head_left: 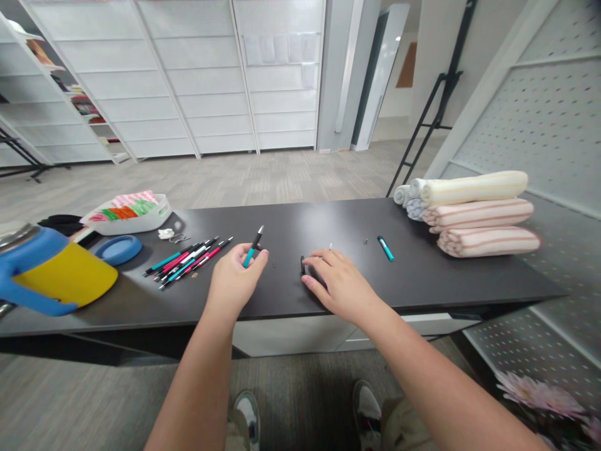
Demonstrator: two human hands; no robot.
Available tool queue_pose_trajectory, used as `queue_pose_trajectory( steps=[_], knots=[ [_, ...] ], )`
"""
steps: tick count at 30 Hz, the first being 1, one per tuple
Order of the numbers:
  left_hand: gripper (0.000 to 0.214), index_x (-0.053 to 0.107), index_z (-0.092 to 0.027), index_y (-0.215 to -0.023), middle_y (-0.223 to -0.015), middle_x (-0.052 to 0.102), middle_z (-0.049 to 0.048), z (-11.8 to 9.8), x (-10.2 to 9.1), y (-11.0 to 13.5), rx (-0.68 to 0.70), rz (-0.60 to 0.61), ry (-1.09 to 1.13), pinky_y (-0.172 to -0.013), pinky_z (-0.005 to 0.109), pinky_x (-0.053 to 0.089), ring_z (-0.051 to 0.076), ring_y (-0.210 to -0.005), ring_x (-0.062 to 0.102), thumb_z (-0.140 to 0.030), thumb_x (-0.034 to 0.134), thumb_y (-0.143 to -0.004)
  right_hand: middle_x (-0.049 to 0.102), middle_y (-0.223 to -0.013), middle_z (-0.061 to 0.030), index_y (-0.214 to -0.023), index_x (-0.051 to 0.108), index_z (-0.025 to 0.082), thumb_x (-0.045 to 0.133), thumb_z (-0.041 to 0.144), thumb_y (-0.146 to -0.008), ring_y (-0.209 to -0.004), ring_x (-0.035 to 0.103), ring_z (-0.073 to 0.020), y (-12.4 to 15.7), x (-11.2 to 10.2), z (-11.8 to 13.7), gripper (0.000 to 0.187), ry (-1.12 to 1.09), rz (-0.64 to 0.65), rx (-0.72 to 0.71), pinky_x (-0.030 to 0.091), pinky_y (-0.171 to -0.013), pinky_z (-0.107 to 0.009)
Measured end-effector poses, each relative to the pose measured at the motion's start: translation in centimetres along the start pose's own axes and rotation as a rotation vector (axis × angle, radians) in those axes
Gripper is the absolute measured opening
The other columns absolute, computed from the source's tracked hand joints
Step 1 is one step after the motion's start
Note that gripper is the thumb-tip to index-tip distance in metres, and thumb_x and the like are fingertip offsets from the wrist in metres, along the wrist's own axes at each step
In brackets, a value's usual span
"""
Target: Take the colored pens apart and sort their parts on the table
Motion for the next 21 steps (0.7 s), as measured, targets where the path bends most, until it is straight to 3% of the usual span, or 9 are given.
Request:
queue_pose_trajectory(
  steps=[4,8,21],
  knots=[
    [0.045,0.075,-0.024,-0.111,-0.075,0.073,-0.0018,2.0,-1.9,-0.7,-0.037,-0.095,0.014,-0.065,0.028,0.044,0.020,-0.068,0.066,-0.061,0.064,-0.088,0.059,-0.143,-0.0186,-0.137,0.065,0.023,0.048,0.047,-0.106,-0.131,0.052,-0.0371,0.1,-0.3,-1.7,0.043,0.130,-0.114,0.199,0.048,-0.106,-0.057],
    [0.047,0.076,-0.023,-0.112,-0.085,0.078,0.0004,3.4,-1.8,-1.2,-0.059,-0.109,0.020,-0.071,0.028,0.046,0.021,-0.079,0.070,-0.062,0.064,-0.089,0.055,-0.148,-0.0240,-0.145,0.060,0.021,0.048,0.053,-0.105,-0.136,0.047,-0.0428,0.3,0.6,-2.9,0.053,0.213,-0.097,0.301,0.046,-0.104,-0.063],
    [0.039,0.076,-0.025,-0.108,-0.094,0.080,0.0009,2.8,-1.4,-0.9,-0.050,-0.093,0.024,-0.079,0.030,0.048,0.024,-0.094,0.073,-0.057,0.065,-0.090,0.063,-0.141,-0.0215,-0.137,0.066,0.019,0.048,0.056,-0.103,-0.131,0.053,-0.0411,0.8,1.3,-3.8,0.053,0.266,-0.149,0.343,0.045,-0.106,-0.062]
  ],
)
Point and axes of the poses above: each hand's wrist, its own y-axis away from the middle knuckle, its own x-axis out of the palm, z = x × y, the point moved 6 cm from there along -y, towards the middle knuckle
